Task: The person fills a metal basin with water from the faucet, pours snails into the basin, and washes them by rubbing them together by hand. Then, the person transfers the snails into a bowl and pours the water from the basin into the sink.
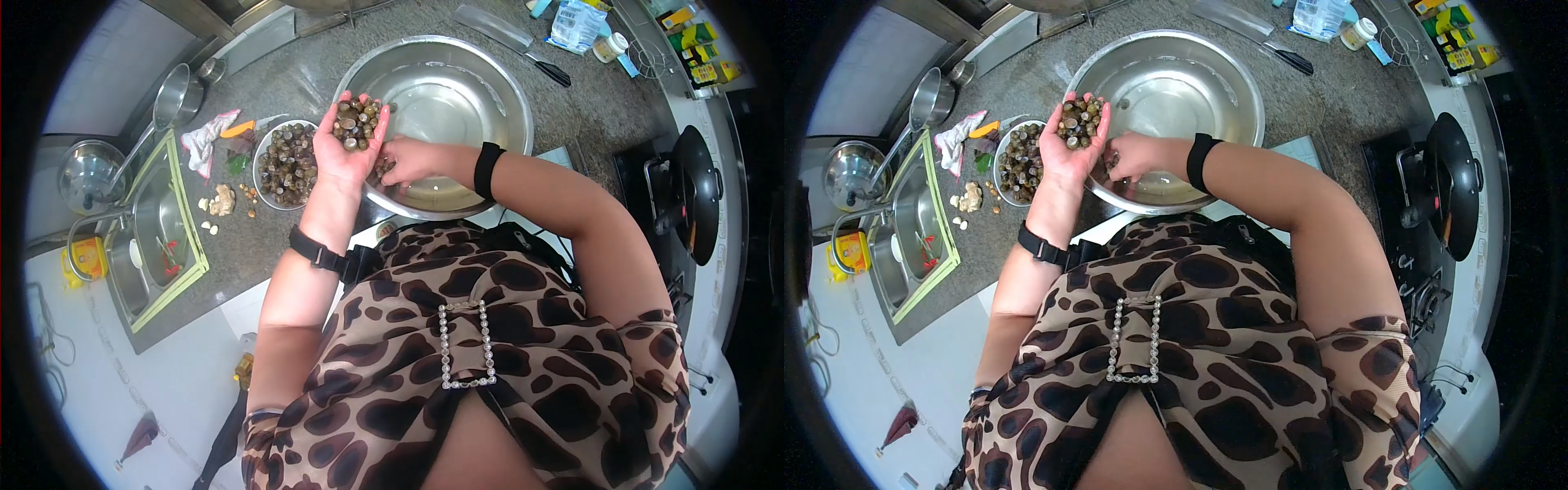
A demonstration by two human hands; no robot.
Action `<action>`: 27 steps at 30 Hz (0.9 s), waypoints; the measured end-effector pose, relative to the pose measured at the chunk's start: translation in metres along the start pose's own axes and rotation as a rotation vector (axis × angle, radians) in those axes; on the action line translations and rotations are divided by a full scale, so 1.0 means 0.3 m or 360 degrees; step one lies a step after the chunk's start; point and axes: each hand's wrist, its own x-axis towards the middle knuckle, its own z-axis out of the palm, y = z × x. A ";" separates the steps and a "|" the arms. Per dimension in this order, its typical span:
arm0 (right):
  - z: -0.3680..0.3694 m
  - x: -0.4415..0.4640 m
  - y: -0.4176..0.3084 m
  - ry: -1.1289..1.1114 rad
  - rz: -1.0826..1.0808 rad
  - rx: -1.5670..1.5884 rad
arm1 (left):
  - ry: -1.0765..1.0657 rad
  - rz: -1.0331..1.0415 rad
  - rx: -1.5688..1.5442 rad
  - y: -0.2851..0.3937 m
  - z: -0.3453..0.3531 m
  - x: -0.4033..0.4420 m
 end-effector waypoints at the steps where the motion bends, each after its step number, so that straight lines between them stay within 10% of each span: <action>1: 0.004 0.002 -0.004 -0.0033 0.0048 0.0184 | -0.0016 -0.0017 -0.0015 -0.002 -0.002 0.001; 27: 0.033 -0.004 0.000 -0.0215 0.0030 0.0610 | -0.0035 -0.0001 -0.0005 -0.004 -0.014 0.018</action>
